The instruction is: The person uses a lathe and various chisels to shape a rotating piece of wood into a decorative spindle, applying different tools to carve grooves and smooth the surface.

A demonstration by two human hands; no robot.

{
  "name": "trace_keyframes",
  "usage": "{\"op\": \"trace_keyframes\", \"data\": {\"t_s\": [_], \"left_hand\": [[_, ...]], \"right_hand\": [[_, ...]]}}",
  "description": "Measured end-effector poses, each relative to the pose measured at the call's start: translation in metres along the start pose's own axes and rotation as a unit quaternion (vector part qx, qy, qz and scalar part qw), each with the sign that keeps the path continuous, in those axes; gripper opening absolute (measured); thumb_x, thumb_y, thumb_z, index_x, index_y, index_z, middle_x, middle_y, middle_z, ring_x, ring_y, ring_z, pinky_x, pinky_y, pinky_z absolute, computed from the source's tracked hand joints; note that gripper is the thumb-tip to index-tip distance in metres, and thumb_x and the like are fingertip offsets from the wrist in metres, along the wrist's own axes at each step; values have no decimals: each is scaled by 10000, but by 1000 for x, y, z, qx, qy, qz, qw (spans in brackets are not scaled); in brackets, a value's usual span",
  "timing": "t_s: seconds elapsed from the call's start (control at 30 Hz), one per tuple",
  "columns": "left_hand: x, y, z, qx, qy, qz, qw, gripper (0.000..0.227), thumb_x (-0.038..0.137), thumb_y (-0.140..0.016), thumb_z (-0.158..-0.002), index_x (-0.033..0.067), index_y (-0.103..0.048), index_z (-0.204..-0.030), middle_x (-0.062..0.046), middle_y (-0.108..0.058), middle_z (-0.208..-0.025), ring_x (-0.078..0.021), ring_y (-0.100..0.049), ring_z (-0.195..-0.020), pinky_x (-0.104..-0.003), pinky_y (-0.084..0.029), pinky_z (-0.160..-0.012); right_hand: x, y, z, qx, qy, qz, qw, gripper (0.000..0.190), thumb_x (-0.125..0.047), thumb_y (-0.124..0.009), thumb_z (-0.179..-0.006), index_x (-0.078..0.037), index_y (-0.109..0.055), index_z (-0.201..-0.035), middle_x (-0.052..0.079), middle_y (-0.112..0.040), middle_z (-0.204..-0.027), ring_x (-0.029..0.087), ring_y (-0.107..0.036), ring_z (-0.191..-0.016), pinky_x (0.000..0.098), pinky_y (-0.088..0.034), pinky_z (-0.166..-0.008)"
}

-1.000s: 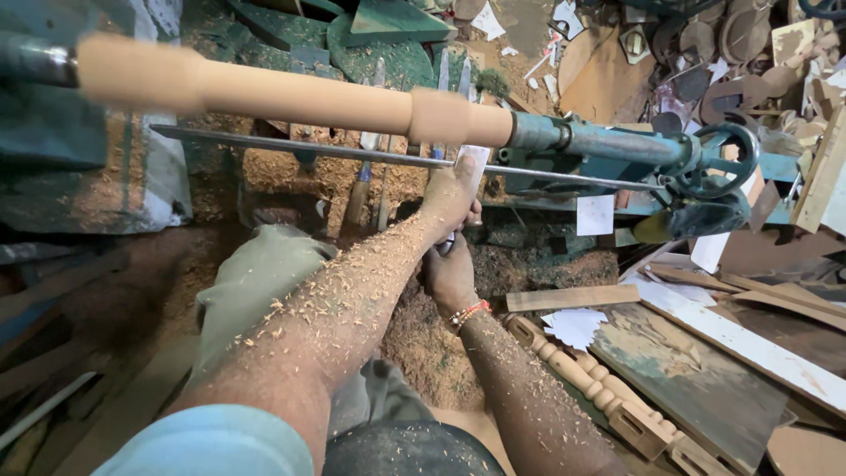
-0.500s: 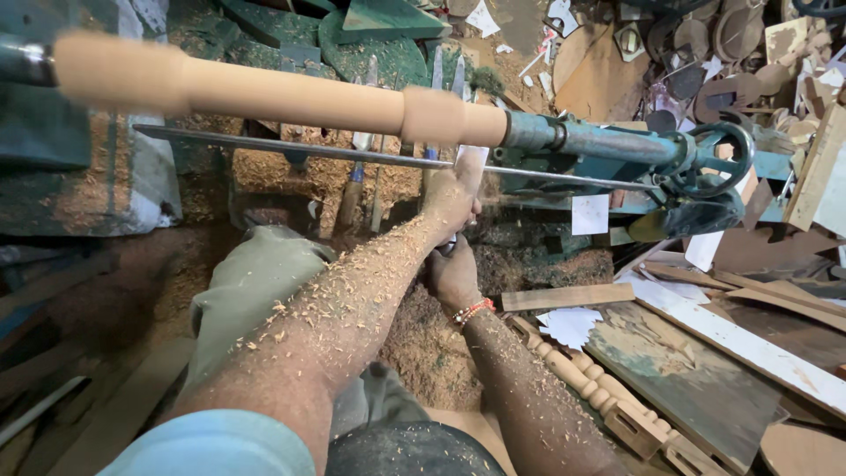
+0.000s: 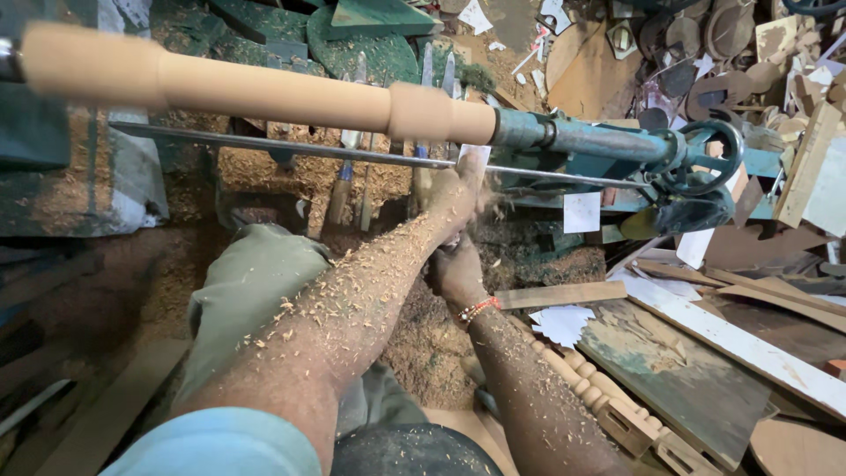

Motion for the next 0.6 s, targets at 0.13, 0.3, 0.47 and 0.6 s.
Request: {"op": "trace_keyframes", "data": {"t_s": [0.13, 0.3, 0.47, 0.6], "left_hand": [[15, -1, 11, -12, -31, 115, 993, 640, 593, -471, -996, 3, -620, -797, -61, -631, -527, -155, -584, -370, -297, -468, -356], [17, 3, 25, -65, 17, 79, 995, 679, 624, -457, -1008, 16, -636, -764, -49, -612, -534, -137, -542, -357, -276, -432, -332], [18, 8, 24, 13, 6, 126, 992, 590, 583, -551, -989, 4, -628, -902, -104, -600, -513, -170, -526, -316, -288, -397, -295], [26, 17, 30, -10, -89, 359, 929, 500, 399, -686, -880, 82, -465, -1197, -86, -617, -520, -172, -584, -334, -306, -415, -265]], "right_hand": [[5, 9, -7, -24, -3, 51, 998, 231, -190, -709, -938, 2, -604, -1009, 69, -632, -662, 169, -598, -449, 316, -451, -387], [2, 10, -7, -42, 9, 19, 999, 152, -132, -680, -899, -45, -595, -991, 49, -636, -681, 154, -594, -467, 309, -461, -398], [-5, 2, -2, -47, 40, 11, 998, 163, -120, -679, -914, -20, -597, -1012, 40, -644, -699, 145, -620, -501, 296, -476, -425], [-4, -5, 1, -32, 9, -14, 999, 244, -146, -697, -896, -52, -558, -1073, 39, -626, -702, 147, -578, -479, 306, -439, -407]]}}
Point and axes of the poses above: each hand's wrist, its own z-axis away from the middle knuckle, its own y-axis out of the back of the hand, x = y × z, the point moved 6 cm from there along -z, towards the middle knuckle
